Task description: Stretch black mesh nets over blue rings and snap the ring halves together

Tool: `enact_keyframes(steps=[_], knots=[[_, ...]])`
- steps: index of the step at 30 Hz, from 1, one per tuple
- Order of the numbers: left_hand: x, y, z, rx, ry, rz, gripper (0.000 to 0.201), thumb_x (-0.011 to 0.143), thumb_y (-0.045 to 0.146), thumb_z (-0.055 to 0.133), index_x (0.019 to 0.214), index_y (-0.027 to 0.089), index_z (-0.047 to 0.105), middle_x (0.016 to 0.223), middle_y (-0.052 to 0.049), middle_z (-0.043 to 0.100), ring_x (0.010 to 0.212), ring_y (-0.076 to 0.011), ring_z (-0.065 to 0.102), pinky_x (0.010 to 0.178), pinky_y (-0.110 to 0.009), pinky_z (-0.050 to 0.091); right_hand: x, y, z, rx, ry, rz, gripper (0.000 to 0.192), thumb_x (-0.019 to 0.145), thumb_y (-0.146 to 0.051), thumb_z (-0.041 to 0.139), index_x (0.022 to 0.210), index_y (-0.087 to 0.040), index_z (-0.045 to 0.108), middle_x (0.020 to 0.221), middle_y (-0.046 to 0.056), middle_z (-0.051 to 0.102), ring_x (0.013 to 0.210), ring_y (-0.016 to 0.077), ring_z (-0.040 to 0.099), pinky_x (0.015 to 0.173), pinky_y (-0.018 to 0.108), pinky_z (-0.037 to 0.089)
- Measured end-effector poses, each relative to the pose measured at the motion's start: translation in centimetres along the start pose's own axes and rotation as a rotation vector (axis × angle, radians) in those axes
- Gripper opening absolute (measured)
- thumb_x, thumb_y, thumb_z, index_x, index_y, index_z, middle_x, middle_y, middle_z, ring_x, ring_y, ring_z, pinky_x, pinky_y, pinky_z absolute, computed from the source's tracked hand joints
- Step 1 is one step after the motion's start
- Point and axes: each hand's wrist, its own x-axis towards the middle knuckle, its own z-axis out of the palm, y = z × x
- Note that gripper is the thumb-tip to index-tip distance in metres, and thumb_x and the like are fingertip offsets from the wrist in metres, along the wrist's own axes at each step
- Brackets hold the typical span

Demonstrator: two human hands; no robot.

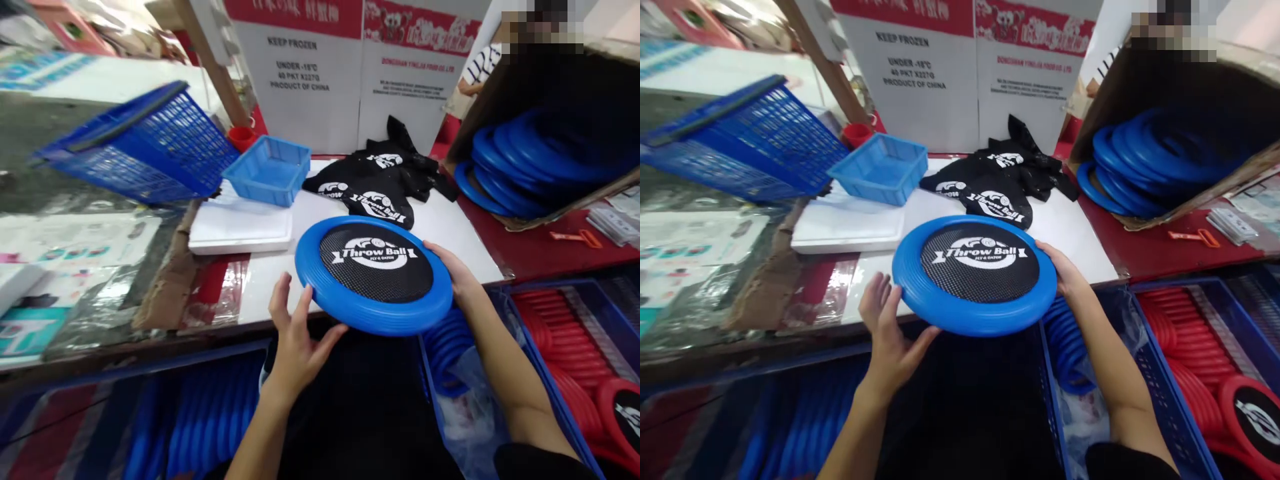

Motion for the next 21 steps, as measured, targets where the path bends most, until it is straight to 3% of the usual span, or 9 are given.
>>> enact_keyframes(steps=[2, 4, 7, 10, 13, 16, 21], knots=[[3.2, -0.9, -0.1, 0.091, 0.044, 0.120, 0.077, 0.099, 0.030, 0.075, 0.166, 0.036, 0.038, 0.180, -0.015, 0.022, 0.166, -0.0413, 0.025, 0.129, -0.067, 0.034, -0.2, 0.0, 0.2, 0.036, -0.003, 0.031, 0.029, 0.107, -0.029, 0.052, 0.112, -0.013, 0.076, 0.088, 0.010, 0.086, 0.078, 0.0248, 0.084, 0.084, 0.037, 0.072], [5.8, -1.3, -0.3, 0.105, 0.062, 0.200, 0.066, 0.102, 0.026, 0.070, 0.161, 0.032, 0.043, 0.170, -0.017, 0.040, 0.161, -0.0386, 0.037, 0.127, -0.064, 0.038, -0.5, -0.2, 0.2, 0.034, -0.002, 0.032, 0.030, 0.106, -0.027, 0.051, 0.110, -0.013, 0.077, 0.088, 0.010, 0.086, 0.076, 0.0245, 0.083, 0.083, 0.037, 0.072], [8.1, -0.9, -0.6, 0.124, 0.032, 0.225, 0.049, 0.104, 0.026, 0.068, 0.150, 0.028, 0.052, 0.147, -0.016, 0.061, 0.141, -0.0344, 0.059, 0.118, -0.056, 0.049, -0.9, -0.8, -0.2, 0.029, -0.031, -0.075, 0.029, 0.103, -0.025, 0.051, 0.116, -0.019, 0.077, 0.101, 0.006, 0.087, 0.086, 0.0224, 0.084, 0.088, 0.035, 0.070], [8.6, -0.2, -0.4, 0.173, 0.063, 0.189, 0.036, 0.104, 0.031, 0.068, 0.137, 0.024, 0.057, 0.133, -0.015, 0.066, 0.125, -0.0328, 0.066, 0.108, -0.052, 0.054, -1.3, -1.5, -1.2, 0.024, -0.085, -0.230, 0.034, 0.104, -0.037, 0.053, 0.130, -0.027, 0.074, 0.123, 0.002, 0.084, 0.110, 0.0220, 0.082, 0.102, 0.037, 0.066], [8.5, 0.4, -0.1, 0.177, 0.106, 0.159, 0.029, 0.104, 0.034, 0.068, 0.130, 0.023, 0.059, 0.122, -0.013, 0.067, 0.114, -0.0304, 0.066, 0.101, -0.046, 0.054, -1.5, -2.2, -2.5, -0.035, -0.145, -0.340, 0.045, 0.104, -0.054, 0.054, 0.137, -0.029, 0.071, 0.130, 0.004, 0.082, 0.125, 0.0262, 0.076, 0.113, 0.046, 0.059], [8.5, 0.8, -0.1, 0.132, 0.109, 0.106, 0.026, 0.103, 0.032, 0.069, 0.125, 0.023, 0.059, 0.117, -0.010, 0.066, 0.109, -0.0274, 0.064, 0.096, -0.040, 0.054, -1.5, -3.0, -3.5, -0.091, -0.137, -0.415, 0.044, 0.103, -0.060, 0.055, 0.132, -0.033, 0.074, 0.122, 0.001, 0.084, 0.119, 0.0271, 0.078, 0.110, 0.049, 0.061], [8.6, 0.6, -0.7, 0.049, 0.069, 0.027, 0.023, 0.101, 0.028, 0.071, 0.120, 0.023, 0.059, 0.112, -0.007, 0.066, 0.104, -0.0240, 0.064, 0.092, -0.036, 0.053, -1.5, -3.7, -4.0, -0.141, -0.135, -0.487, 0.040, 0.097, -0.059, 0.065, 0.126, -0.034, 0.077, 0.119, -0.001, 0.085, 0.102, 0.0227, 0.081, 0.091, 0.039, 0.067]])
